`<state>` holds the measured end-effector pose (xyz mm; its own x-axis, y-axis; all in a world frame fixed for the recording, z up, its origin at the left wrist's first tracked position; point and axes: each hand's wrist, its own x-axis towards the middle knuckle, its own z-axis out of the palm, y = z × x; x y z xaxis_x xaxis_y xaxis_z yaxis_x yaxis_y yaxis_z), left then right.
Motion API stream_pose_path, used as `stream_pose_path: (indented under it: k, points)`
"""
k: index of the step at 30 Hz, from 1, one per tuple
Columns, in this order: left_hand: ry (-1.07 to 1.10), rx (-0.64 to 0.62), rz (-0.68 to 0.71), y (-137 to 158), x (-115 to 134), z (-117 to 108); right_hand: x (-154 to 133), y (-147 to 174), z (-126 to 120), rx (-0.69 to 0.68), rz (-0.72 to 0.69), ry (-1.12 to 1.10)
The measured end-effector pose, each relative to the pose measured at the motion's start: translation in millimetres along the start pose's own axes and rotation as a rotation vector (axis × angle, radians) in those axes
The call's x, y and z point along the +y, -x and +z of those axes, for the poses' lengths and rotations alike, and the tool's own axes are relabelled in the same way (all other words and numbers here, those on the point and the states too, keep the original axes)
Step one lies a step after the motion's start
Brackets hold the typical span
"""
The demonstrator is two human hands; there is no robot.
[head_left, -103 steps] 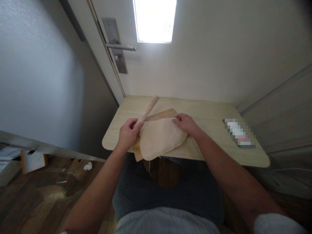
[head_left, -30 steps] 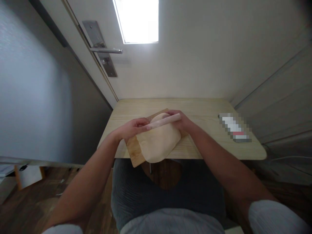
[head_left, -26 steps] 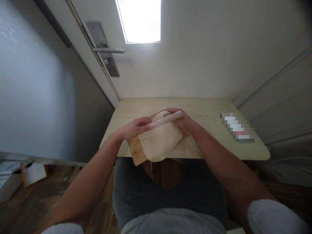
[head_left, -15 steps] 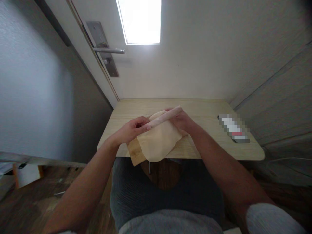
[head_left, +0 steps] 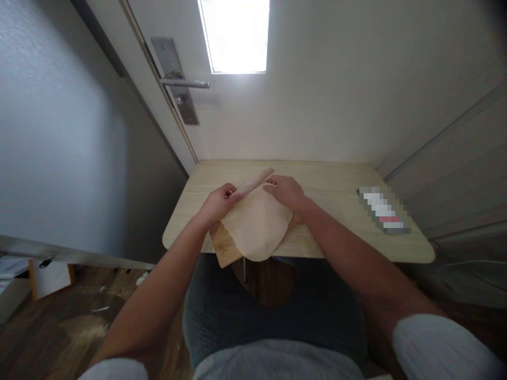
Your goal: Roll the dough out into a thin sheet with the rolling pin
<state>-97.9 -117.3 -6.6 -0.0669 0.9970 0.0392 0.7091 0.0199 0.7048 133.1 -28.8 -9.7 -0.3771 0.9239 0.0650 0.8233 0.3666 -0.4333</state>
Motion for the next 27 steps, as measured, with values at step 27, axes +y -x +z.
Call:
stream_pose_path:
  k: [27]
  points:
    - [-0.397,-0.177,0.379,53.9,43.3,31.6,28.6,113.6,-3.8,0.354,-0.146,-0.2]
